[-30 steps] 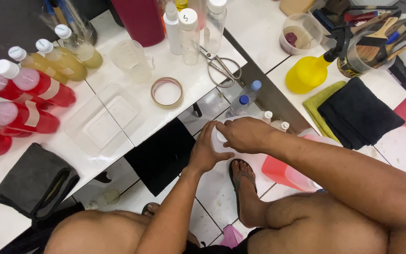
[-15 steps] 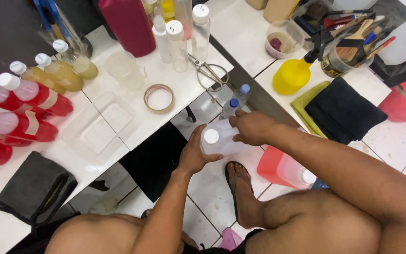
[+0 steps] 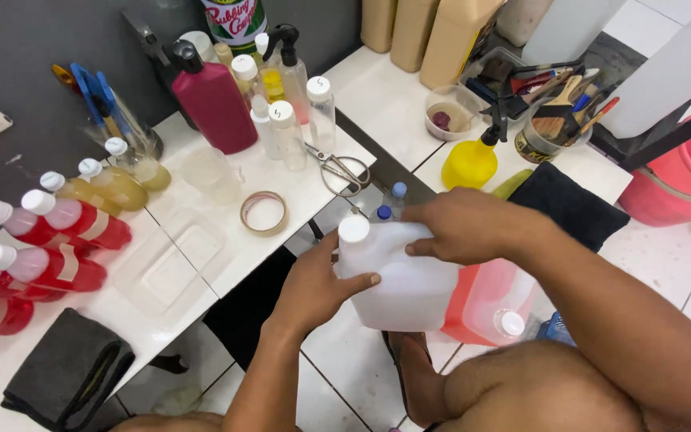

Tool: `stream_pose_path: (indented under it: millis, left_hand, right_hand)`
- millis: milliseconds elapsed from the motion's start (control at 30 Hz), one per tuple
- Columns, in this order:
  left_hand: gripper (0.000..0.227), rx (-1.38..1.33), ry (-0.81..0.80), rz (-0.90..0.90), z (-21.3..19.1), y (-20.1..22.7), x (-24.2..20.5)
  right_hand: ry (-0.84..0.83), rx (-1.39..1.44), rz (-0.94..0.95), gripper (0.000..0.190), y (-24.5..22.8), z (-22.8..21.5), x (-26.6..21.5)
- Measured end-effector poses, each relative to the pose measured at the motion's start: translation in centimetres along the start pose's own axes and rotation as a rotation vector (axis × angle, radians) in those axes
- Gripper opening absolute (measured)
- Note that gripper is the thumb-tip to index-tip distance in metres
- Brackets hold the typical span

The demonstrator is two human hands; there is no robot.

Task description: The person pours a pink liquid from a large white jug into a measuring cup, then sprays the contents into the jug using a yellow spray bottle. They repeat this process several times, adding more pink liquid and spraying it back into the jug. Finally, they cap the jug and place it on the counter.

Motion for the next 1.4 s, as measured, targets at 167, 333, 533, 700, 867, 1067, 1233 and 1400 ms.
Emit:
stream_pose_path:
  millis: [167, 333, 533, 700, 867, 1067, 1233, 1400]
  left_hand:
    - [0.084, -0.06, 0.225, 0.249, -2.1, 7.9, 0.8]
    - [0.085, -0.007, 0.439, 0.515, -3.5, 14.0, 5.8]
    - [0.05, 0.136, 0.686, 0.797, -3.6, 16.5, 14.1]
    - [0.058, 0.156, 0.363, 0.588, -1.7, 13.1, 25.3]
    - [0.069, 0.284, 0.237, 0.493, 0.3, 10.6, 31.4]
    - [0.073, 0.337, 0.178, 0.411, 1.6, 9.2, 34.2]
    - [0.086, 0.374, 0.156, 0.397, 1.5, 8.8, 34.8]
    - [0.076, 0.428, 0.185, 0.395, 1.7, 8.5, 35.3]
  right_hand:
    - [0.266, -0.103, 0.121, 0.041, 3.3, -7.3, -4.5]
    - [0.476, -0.213, 0.325, 0.053, 7.5, -14.1, -5.5]
    - [0.805, -0.182, 0.195, 0.045, 12.4, -17.3, 2.4]
    - [0.87, -0.234, 0.136, 0.049, 16.5, -15.4, 15.6]
    - [0.853, -0.126, 0.148, 0.042, 18.5, -12.3, 23.2]
    - [1.018, 0.046, 0.091, 0.032, 19.5, -11.3, 26.3]
    - [1.158, 0.572, 0.07, 0.062, 19.1, -8.2, 24.2]
    - [1.127, 0.902, 0.183, 0.124, 20.3, -1.1, 27.9]
Point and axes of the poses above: each hand's wrist, its own x-axis towards the middle knuckle, its own z-axis out of the palm, y = z × x, the point moved 5 cm from there along x, towards the middle knuckle, and after that the axes turned 4 degrees about y, right-handed, at the moved point
